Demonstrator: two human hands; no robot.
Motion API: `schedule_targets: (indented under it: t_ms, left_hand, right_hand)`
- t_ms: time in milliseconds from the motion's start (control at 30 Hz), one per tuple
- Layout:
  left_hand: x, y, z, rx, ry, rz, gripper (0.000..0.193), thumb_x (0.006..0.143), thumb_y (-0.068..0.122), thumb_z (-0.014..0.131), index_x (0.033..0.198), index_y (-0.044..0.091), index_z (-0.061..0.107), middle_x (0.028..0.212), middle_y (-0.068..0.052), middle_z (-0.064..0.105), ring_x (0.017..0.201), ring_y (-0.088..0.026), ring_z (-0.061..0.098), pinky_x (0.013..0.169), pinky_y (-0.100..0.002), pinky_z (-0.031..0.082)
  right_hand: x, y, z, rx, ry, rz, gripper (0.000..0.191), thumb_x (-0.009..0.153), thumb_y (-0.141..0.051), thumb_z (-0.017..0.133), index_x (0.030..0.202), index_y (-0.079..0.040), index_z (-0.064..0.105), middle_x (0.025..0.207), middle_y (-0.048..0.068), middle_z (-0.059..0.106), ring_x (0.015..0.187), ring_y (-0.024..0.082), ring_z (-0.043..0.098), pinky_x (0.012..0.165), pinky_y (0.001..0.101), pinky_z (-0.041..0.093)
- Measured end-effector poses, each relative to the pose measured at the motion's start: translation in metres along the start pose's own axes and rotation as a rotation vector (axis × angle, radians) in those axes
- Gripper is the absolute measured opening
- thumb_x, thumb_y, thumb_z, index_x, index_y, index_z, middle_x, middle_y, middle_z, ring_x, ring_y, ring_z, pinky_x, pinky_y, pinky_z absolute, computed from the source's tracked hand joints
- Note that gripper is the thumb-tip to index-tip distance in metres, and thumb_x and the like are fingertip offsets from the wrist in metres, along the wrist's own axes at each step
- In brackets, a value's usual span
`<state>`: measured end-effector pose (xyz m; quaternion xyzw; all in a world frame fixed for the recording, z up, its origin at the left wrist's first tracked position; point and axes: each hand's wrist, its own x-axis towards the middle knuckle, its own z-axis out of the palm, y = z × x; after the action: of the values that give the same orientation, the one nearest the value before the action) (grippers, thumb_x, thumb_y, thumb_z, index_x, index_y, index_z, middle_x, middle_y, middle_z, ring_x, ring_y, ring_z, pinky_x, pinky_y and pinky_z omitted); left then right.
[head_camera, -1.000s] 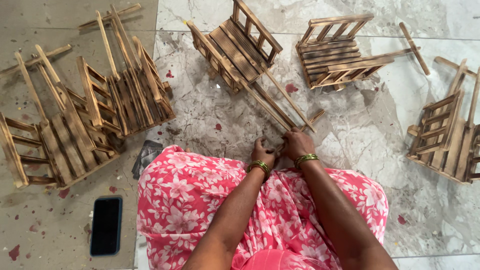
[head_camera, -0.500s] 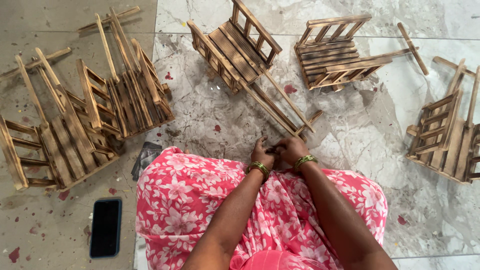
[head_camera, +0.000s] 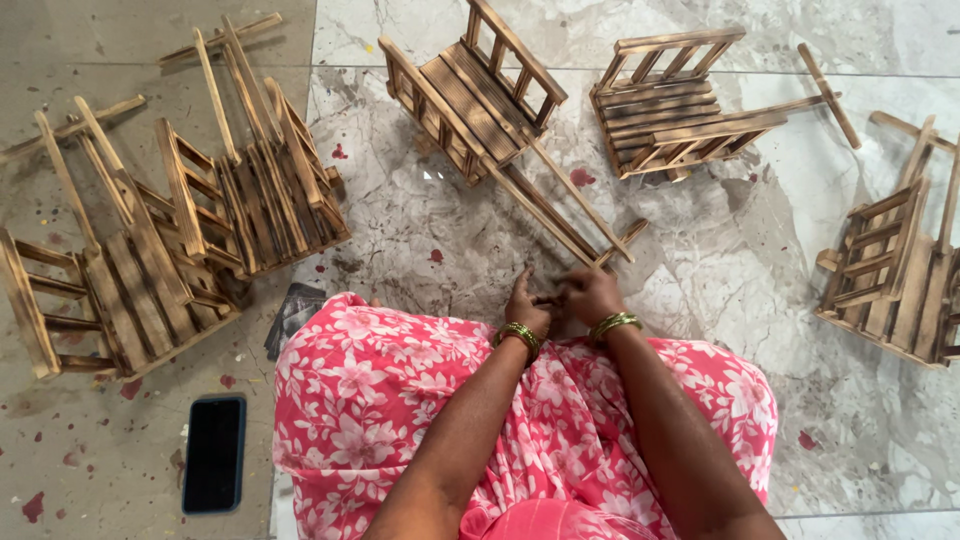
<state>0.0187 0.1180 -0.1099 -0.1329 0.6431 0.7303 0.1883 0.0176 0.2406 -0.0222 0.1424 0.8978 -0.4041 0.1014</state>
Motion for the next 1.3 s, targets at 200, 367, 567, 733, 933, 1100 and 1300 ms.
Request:
schedule_targets:
  t_ms: [200,367,567,733,933,1100,1300]
  left_hand:
    - [0.000,0.001,0.000,-0.017,-0.011,0.022,0.092,0.077,-0.014,0.070,0.156,0.020,0.037,0.097,-0.007,0.075,0.084,-0.013,0.072,0.075,-0.028,0.061]
    - [0.000,0.002,0.001,0.027,-0.001,0.070,0.094,0.075,-0.017,0.069,0.156,0.016,0.036,0.095,-0.008,0.077,0.084,-0.013,0.071,0.073,-0.027,0.059]
    - [0.003,0.001,0.000,-0.184,-0.066,0.019,0.097,0.074,-0.020,0.065,0.157,0.017,0.032,0.095,-0.009,0.074,0.082,-0.015,0.070,0.071,-0.029,0.060]
    - [0.002,0.003,-0.001,-0.125,-0.036,0.067,0.096,0.074,-0.020,0.064,0.159,0.016,0.034,0.102,-0.009,0.075,0.086,-0.014,0.071,0.075,-0.030,0.062]
    - [0.000,0.006,-0.002,-0.135,-0.073,0.038,0.099,0.072,-0.019,0.068,0.158,0.016,0.030,0.098,-0.009,0.074,0.085,-0.015,0.071,0.075,-0.031,0.062]
    - [0.002,0.005,-0.002,-0.026,-0.050,0.114,0.096,0.075,-0.018,0.066,0.159,0.013,0.033,0.098,-0.010,0.076,0.085,-0.016,0.071,0.075,-0.030,0.062]
    - [0.003,0.002,-0.001,-0.240,-0.106,0.077,0.097,0.073,-0.018,0.068,0.157,0.014,0.030,0.098,-0.011,0.073,0.085,-0.016,0.072,0.075,-0.031,0.063]
  right_hand:
    - [-0.003,-0.001,-0.003,-0.211,0.035,-0.041,0.024,0.085,-0.019,0.073,0.107,-0.020,0.081,0.108,0.010,0.076,0.093,0.028,0.073,0.086,0.0407,0.056]
    - [-0.004,-0.001,0.003,-0.111,0.071,-0.090,0.023,0.088,-0.021,0.072,0.109,-0.019,0.079,0.108,0.011,0.076,0.098,0.028,0.074,0.090,0.0391,0.057]
    - [-0.001,0.001,0.001,-0.299,0.081,-0.145,0.023,0.087,-0.023,0.073,0.109,-0.021,0.080,0.111,0.011,0.074,0.103,0.030,0.069,0.091,0.0416,0.055]
    - [-0.004,-0.004,0.005,-0.279,0.013,-0.088,0.024,0.089,-0.027,0.070,0.111,-0.024,0.078,0.111,0.009,0.075,0.101,0.029,0.070,0.091,0.0410,0.055]
    - [-0.003,-0.005,0.002,-0.370,0.098,-0.043,0.024,0.089,-0.025,0.070,0.111,-0.020,0.079,0.115,0.010,0.072,0.104,0.031,0.068,0.090,0.0434,0.055]
    - [-0.003,-0.003,0.004,-0.127,0.077,-0.173,0.026,0.085,-0.024,0.070,0.109,-0.018,0.079,0.114,0.009,0.073,0.105,0.029,0.069,0.093,0.0406,0.055]
    - [-0.001,-0.001,0.001,-0.335,0.174,-0.049,0.023,0.091,-0.023,0.070,0.112,-0.017,0.078,0.118,0.011,0.071,0.110,0.033,0.067,0.096,0.0428,0.053]
